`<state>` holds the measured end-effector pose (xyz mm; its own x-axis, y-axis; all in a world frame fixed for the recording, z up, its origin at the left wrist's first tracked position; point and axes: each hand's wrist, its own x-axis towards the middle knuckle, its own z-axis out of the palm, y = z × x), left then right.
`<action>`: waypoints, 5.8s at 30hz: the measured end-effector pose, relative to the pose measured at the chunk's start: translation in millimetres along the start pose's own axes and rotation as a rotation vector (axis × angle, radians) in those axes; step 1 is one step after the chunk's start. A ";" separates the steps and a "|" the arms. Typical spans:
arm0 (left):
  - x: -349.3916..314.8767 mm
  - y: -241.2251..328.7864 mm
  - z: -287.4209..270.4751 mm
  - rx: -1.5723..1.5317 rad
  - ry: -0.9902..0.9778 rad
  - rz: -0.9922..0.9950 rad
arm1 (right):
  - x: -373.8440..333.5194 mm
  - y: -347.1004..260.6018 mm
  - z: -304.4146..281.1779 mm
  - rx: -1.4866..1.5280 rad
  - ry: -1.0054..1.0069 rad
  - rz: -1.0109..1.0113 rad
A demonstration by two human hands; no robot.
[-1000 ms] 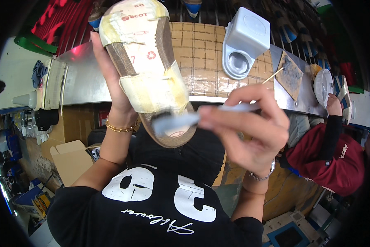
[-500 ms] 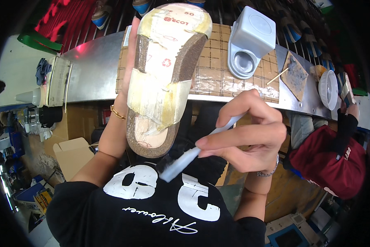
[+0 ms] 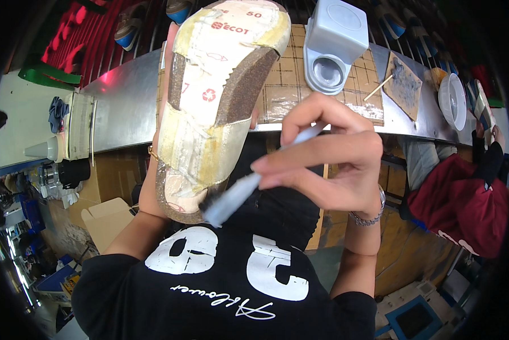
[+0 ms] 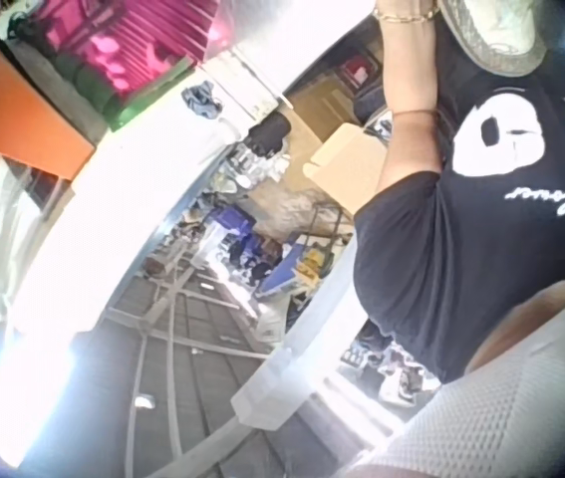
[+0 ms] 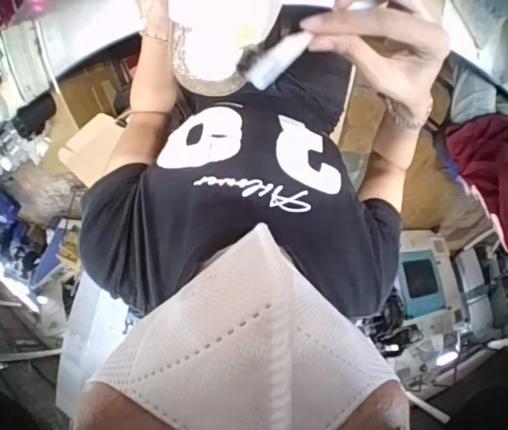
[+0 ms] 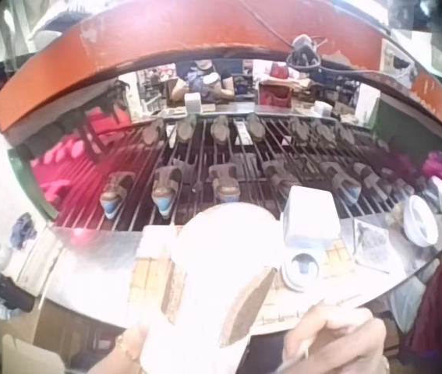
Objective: The person holds a shoe with a taped sole and repeatedly dips a brush into a container of white paint, then applies the paint to the sole. The shoe is rotated to cover different areas of the sole with paint.
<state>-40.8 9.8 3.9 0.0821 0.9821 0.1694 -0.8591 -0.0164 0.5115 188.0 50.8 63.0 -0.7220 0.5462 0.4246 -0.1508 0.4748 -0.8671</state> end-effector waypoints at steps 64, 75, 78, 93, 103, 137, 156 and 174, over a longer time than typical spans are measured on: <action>8.0 316.7 -192.1 0.789 0.744 0.226 | -43.9 75.2 -61.6 -0.476 0.473 0.371; -46.2 116.4 -54.5 0.372 0.282 0.370 | -24.9 100.5 -70.4 -1.025 0.360 0.157; -54.3 86.7 -40.6 0.643 0.130 0.420 | -22.6 92.0 -71.6 -1.098 0.304 0.180; -36.5 8.2 38.8 1.120 0.639 0.588 | -43.6 103.9 -70.4 -0.393 0.493 0.556; -42.3 -85.1 -48.5 1.104 0.588 0.462 | -12.6 37.8 -96.6 -0.742 0.429 0.025; -48.3 -49.9 36.6 1.343 0.258 0.150 | 4.3 -26.8 -53.4 -0.767 0.258 -0.282; -29.6 -43.2 35.8 1.477 0.304 0.242 | -3.0 -26.0 -31.9 -0.496 0.357 -0.026; -7.1 -30.1 15.8 1.920 0.196 1.318 | 4.0 -22.8 -25.4 -0.711 0.335 -0.244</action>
<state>-7.5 0.3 0.6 -0.0470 0.2974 0.9536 0.9012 -0.3991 0.1689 205.8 59.7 91.1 -0.4678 0.4947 0.7324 0.2678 0.8691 -0.4159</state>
